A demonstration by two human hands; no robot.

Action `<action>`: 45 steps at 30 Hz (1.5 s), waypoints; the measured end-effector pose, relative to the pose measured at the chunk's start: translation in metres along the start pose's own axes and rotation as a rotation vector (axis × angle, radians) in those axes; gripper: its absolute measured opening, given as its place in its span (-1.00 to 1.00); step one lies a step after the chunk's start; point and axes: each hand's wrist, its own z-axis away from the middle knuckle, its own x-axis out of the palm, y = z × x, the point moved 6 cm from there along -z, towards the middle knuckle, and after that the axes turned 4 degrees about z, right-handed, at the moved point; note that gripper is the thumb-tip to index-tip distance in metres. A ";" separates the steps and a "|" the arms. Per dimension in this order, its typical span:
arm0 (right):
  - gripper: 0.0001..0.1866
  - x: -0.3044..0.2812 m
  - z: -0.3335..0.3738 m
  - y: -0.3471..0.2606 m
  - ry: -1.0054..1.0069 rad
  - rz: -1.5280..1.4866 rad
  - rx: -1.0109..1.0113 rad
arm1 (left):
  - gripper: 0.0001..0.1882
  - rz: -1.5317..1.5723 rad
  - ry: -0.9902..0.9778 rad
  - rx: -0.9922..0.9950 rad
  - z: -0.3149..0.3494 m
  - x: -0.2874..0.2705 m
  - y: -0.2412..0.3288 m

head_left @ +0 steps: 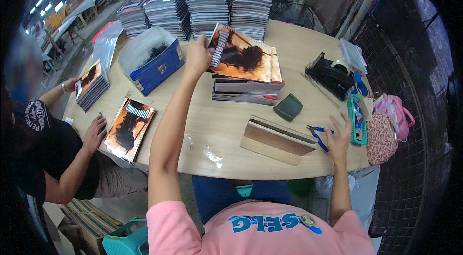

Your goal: The person assembles booklets by placing covers on stacks of pages and inserting a spiral binder through pre-punched holes by hand, then uses a blue tool to crimp the ends of the binder.

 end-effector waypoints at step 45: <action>-0.75 0.009 -0.048 -0.180 -0.096 -0.853 -0.153 | -0.57 1.048 -0.298 -0.218 0.154 0.001 0.010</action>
